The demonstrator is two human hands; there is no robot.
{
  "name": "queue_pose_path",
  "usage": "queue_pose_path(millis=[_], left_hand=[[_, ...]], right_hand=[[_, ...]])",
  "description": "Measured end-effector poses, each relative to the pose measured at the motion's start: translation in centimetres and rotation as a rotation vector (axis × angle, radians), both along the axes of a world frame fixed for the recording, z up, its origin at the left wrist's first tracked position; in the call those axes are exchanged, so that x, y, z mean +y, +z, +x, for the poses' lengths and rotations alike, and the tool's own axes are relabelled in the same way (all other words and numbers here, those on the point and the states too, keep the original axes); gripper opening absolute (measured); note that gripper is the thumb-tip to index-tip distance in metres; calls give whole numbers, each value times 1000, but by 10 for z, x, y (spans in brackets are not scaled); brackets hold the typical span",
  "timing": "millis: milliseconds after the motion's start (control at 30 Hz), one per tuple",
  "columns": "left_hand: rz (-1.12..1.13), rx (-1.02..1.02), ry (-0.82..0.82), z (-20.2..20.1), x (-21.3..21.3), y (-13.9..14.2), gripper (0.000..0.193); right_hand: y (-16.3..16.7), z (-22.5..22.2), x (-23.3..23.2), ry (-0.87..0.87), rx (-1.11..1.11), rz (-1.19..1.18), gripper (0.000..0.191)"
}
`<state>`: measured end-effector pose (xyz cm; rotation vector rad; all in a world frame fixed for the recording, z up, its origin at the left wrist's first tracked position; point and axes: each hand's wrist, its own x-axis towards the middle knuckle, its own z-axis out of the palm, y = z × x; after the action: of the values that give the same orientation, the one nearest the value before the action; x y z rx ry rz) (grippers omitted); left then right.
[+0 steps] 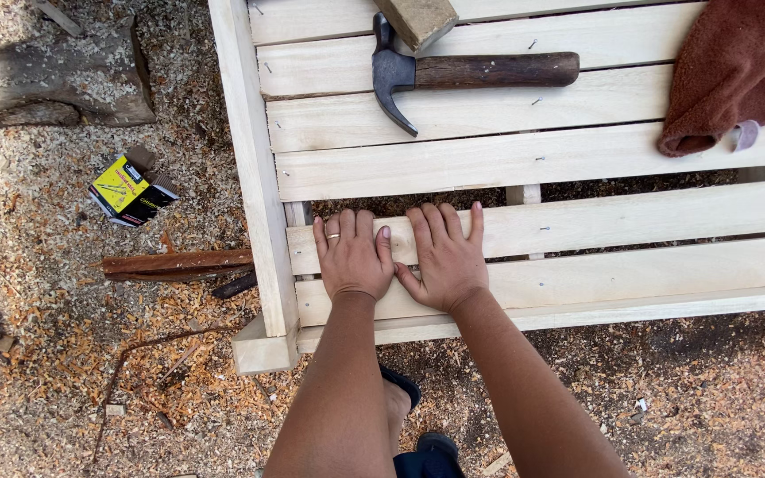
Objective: The person works on a slatted wooden frame, pressing the planks flat and using a claw hammer to pull out and drive nails. They also use a wooden block as a wedge to pry and align the boards along the frame.
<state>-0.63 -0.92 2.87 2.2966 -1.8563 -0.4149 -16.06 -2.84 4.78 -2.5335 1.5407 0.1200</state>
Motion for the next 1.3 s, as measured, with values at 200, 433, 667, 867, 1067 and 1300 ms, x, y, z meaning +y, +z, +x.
queue_pose_path(millis=[200, 433, 667, 867, 1067, 1300], left_hand=[[5, 6, 2, -4, 0, 7, 37], [3, 15, 0, -15, 4, 30, 37], [-19, 36, 4, 7, 7, -41, 35], [41, 69, 12, 1, 25, -55, 35], [23, 108, 18, -10, 37, -54, 35], [22, 134, 24, -25, 43, -53, 34]], right_hand=[[6, -4, -1, 1, -1, 12, 82], [26, -17, 5, 3, -47, -20, 83], [-40, 8, 6, 4, -75, -8, 83], [-47, 3, 19, 6, -67, 6, 84], [-43, -7, 31, 20, -54, -17, 86], [-41, -19, 36, 30, -38, -49, 85]])
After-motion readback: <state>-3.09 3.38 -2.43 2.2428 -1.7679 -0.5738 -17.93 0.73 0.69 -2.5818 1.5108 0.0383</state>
